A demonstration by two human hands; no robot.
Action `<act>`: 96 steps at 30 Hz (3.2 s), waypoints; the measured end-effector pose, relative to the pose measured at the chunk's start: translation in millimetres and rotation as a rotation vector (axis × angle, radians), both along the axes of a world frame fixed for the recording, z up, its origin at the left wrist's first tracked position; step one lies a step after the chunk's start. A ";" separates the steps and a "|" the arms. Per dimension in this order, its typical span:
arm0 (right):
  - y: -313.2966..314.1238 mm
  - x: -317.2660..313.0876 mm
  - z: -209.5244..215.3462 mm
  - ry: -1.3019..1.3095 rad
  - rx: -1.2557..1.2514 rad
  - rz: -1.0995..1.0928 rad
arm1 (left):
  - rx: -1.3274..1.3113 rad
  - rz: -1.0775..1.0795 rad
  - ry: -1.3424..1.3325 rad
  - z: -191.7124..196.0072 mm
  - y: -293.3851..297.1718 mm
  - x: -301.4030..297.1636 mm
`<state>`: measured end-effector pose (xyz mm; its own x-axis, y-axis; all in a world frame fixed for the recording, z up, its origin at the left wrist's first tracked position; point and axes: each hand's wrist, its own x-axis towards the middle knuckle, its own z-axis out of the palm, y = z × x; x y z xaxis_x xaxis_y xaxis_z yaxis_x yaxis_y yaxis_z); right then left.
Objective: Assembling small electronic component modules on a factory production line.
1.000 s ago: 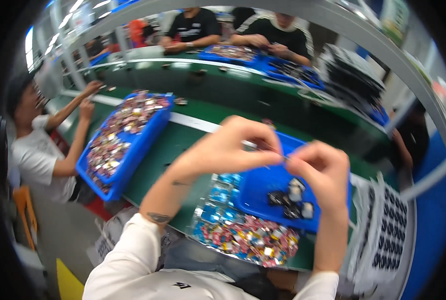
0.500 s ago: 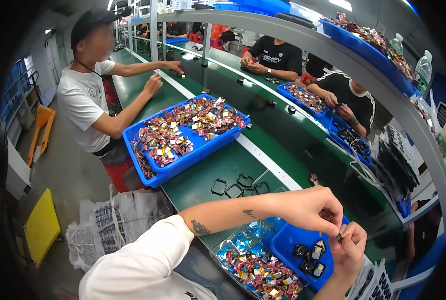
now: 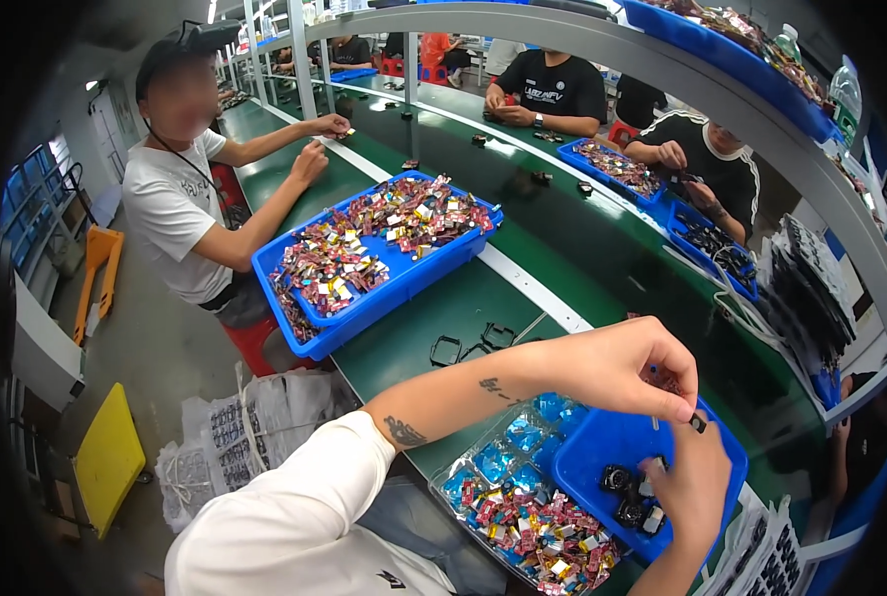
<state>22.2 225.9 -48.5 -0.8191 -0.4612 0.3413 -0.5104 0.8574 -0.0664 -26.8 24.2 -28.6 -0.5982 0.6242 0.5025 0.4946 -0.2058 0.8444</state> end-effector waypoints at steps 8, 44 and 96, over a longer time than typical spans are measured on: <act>-13.5 -6.1 -28.6 -0.468 0.288 0.001 | -0.106 0.114 0.008 1.3 4.7 10.6; -2.0 -15.7 0.1 -0.511 -1.196 0.191 | -0.235 0.604 0.381 -5.7 20.3 18.0; -0.8 -15.1 -1.2 -0.042 -1.296 0.362 | 0.070 0.299 -0.371 -8.9 28.5 12.5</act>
